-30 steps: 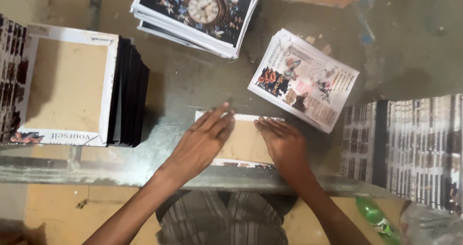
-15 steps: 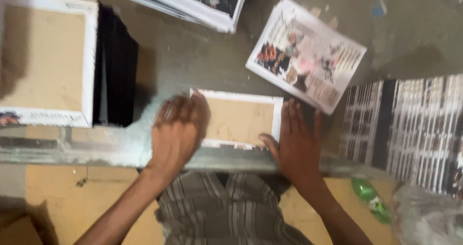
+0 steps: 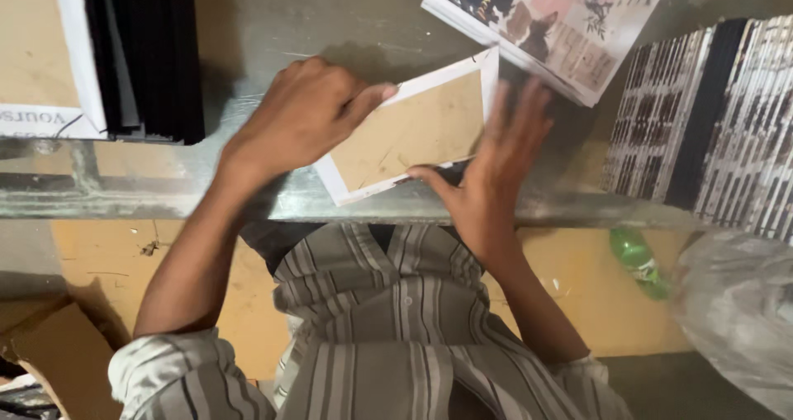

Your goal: The person sits on the floor and assembles small cards by placing a printed cover sheet onto a beige backing card. They smooth the edges with their hands to ensure adhesion and then place the finished card onto a growing stack. The process is repeated for multiple units.

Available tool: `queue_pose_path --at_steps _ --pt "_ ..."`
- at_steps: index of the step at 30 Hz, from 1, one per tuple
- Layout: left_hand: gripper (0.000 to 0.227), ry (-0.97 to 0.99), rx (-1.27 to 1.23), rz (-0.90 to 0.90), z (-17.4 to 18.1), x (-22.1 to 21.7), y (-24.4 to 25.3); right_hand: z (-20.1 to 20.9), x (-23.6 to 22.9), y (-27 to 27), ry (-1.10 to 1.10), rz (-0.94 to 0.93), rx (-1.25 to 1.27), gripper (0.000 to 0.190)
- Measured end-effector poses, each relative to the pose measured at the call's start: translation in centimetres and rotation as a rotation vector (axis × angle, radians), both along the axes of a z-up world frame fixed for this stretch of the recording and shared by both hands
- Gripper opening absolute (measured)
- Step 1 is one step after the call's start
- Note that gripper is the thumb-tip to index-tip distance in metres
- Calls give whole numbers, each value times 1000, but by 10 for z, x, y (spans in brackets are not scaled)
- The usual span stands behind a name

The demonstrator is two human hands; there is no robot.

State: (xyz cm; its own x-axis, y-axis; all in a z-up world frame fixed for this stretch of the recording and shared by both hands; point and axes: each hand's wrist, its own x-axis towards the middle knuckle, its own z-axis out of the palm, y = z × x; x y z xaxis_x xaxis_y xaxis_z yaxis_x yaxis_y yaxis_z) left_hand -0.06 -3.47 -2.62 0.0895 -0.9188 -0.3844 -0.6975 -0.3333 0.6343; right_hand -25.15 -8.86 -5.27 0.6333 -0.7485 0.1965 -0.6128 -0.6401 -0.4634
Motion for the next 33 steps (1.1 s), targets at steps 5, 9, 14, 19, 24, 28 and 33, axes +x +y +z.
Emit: queue_pose_path --at_steps 5,9,14,19,24,28,33 --pt "19 349 -249 -10 8 5 34 -8 -7 21 -805 -194 617 106" --pt "23 606 -398 -19 1 -19 49 -21 -4 20 -919 -155 929 77" --pt "41 654 -292 214 11 -44 63 -25 4 6 -780 -261 744 41" --pt "41 582 -192 363 13 -62 73 -21 2 3 -698 -284 565 31" --pt "29 572 -455 345 11 -67 85 -24 -5 -1 -723 -277 574 27" --pt "30 531 -255 440 11 -62 88 -31 -12 -10 -766 -261 675 21" --pt "21 609 -589 436 43 -25 90 -22 -17 -17 -852 -259 688 21"
